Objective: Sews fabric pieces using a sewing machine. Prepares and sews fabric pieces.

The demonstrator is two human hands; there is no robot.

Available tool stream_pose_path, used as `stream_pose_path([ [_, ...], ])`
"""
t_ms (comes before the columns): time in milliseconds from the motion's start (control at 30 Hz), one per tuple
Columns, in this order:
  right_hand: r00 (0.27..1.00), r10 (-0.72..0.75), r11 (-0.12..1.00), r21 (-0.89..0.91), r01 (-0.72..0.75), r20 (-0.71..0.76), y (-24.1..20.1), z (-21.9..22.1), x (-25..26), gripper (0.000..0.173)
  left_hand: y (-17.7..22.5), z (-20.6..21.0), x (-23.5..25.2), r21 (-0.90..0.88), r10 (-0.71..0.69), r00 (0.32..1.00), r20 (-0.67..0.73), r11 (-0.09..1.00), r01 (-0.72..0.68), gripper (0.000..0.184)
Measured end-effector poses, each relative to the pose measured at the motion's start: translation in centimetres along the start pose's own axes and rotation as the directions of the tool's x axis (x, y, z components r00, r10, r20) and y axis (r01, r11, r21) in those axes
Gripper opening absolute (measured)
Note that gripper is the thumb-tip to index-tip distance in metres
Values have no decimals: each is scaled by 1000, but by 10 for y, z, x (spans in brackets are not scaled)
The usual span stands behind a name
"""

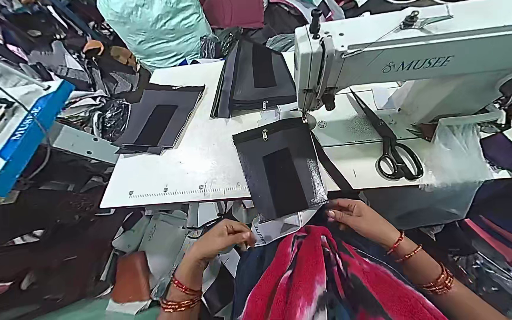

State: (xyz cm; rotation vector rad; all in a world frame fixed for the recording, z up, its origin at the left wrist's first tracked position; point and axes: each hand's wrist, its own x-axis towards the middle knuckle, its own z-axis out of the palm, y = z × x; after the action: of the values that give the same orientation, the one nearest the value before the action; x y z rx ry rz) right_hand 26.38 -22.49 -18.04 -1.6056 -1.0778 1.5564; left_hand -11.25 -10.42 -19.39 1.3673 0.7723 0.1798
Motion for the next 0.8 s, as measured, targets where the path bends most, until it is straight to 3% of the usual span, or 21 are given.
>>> stream_pose_path([
  [33,1000,-13,999,47,13,-1,6,6,4,39,-6,8,2,21,-74,997,-30,997,74,31],
  [67,999,-42,992,120,45,-30,10,13,9,42,-11,19,9,13,-95,991,-93,995,97,46],
  [133,989,-85,944,309,119,-120,13,29,18,31,-15,41,25,-148,-60,982,-176,988,34,72],
  [233,973,-158,878,427,217,-169,17,43,24,24,-7,64,41,-382,2,969,-247,919,-99,62],
  [400,971,-162,922,322,213,-178,22,43,22,13,3,80,53,-495,-53,915,-400,853,-167,54],
  [533,966,-186,968,137,211,-178,22,43,22,19,18,82,46,-347,-106,814,-572,930,-122,41],
  [667,975,-159,986,32,166,-157,22,46,26,20,10,76,43,-196,-47,808,-587,977,-86,35],
  [733,974,-160,987,5,162,-158,24,45,29,21,12,69,39,117,6,821,-570,990,74,31],
  [767,974,-162,987,-12,162,-157,24,44,30,22,21,62,33,346,-17,849,-528,909,233,29],
  [800,975,-161,987,-27,159,-154,24,43,30,23,37,56,27,517,-142,873,-467,757,400,34],
])
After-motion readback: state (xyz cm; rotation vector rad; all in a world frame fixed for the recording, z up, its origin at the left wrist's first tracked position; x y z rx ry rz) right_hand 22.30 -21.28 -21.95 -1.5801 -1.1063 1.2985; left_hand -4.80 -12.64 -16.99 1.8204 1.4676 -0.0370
